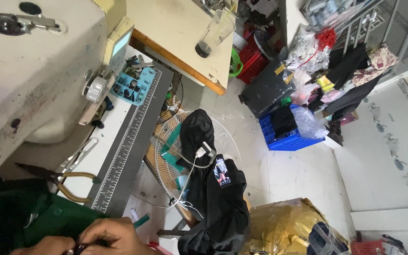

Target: The person is working at a sewing machine, handling a small black object and a piece of green fabric. They use scissors to cut a thread and then manipulate the small object with their hands.

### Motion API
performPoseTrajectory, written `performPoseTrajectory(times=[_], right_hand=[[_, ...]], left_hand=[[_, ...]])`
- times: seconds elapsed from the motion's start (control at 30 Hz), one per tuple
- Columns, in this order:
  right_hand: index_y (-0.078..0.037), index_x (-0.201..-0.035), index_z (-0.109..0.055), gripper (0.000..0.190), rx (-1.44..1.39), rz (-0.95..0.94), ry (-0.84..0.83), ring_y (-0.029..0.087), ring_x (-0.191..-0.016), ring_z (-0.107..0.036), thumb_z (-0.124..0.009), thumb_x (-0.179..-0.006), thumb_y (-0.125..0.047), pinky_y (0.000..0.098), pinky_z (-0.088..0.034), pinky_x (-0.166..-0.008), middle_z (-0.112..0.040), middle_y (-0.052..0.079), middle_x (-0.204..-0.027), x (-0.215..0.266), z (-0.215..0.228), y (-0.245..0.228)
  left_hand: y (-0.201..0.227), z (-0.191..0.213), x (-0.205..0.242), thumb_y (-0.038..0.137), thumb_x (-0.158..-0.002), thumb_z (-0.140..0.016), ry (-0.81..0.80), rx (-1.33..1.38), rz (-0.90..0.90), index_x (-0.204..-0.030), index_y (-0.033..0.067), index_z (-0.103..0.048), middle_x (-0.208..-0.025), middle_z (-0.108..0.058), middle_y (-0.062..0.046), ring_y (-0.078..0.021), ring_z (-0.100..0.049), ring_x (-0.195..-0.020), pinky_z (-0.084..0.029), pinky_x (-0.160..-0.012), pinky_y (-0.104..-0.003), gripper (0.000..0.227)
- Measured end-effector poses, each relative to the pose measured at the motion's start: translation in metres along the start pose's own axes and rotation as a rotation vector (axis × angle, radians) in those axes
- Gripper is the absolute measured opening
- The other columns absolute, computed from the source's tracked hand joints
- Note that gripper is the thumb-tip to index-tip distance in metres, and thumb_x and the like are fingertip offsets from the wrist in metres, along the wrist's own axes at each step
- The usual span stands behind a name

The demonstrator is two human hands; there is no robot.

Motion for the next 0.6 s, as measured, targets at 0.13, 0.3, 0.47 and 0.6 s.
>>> performPoseTrajectory(times=[0.13, 0.3, 0.47, 0.6], right_hand=[[0.003, -0.106, -0.063, 0.020, -0.047, 0.299, -0.103, 0.027, -0.093, -0.069, -0.074, -0.101, -0.013, 0.0352, -0.056, -0.083, -0.069, 0.022, -0.105, -0.010, 0.001, 0.032], [-0.002, -0.106, -0.068, 0.027, 0.204, 0.564, 0.132, 0.025, -0.091, -0.068, -0.083, -0.093, -0.020, 0.0317, -0.054, -0.085, -0.069, 0.019, -0.099, -0.008, -0.027, -0.003], [-0.005, -0.096, -0.069, 0.024, 0.300, 0.665, 0.301, 0.024, -0.081, -0.065, -0.088, -0.084, -0.014, 0.0307, -0.052, -0.076, -0.065, 0.017, -0.089, 0.003, -0.046, -0.002], [-0.004, -0.089, -0.072, 0.017, 0.368, 0.644, 0.419, 0.022, -0.072, -0.064, -0.085, -0.078, -0.006, 0.0309, -0.055, -0.062, -0.065, 0.015, -0.085, 0.009, -0.061, -0.019]], left_hand=[[0.175, 0.125, -0.001, 0.043, -0.081, -0.046, 0.023, -0.020, 0.028, -0.101, 0.0453, -0.068, -0.100, -0.075, 0.025, -0.0064, -0.075, -0.093, -0.051, -0.093, -0.034, 0.030], [0.214, 0.231, -0.009, 0.033, -0.082, -0.062, 0.166, 0.165, -0.077, -0.085, 0.0343, -0.063, -0.080, -0.063, 0.005, -0.0244, -0.068, -0.074, -0.053, -0.075, -0.042, 0.004], [0.204, 0.249, -0.004, 0.037, -0.097, -0.057, -0.233, 0.267, -0.327, -0.097, 0.0276, -0.054, -0.088, -0.060, 0.001, -0.0318, -0.068, -0.079, -0.050, -0.072, -0.046, 0.010], [0.214, 0.290, 0.006, 0.023, -0.086, -0.063, -0.460, 0.572, -0.060, -0.108, 0.0317, -0.065, -0.096, -0.071, 0.009, -0.0070, -0.072, -0.083, -0.054, -0.076, -0.023, 0.024]])
Point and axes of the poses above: each hand's wrist, its own x-axis away from the middle knuckle, its own z-axis out of the back of the hand, y = z × x, the point moved 4 cm from there along -x, towards the middle knuckle
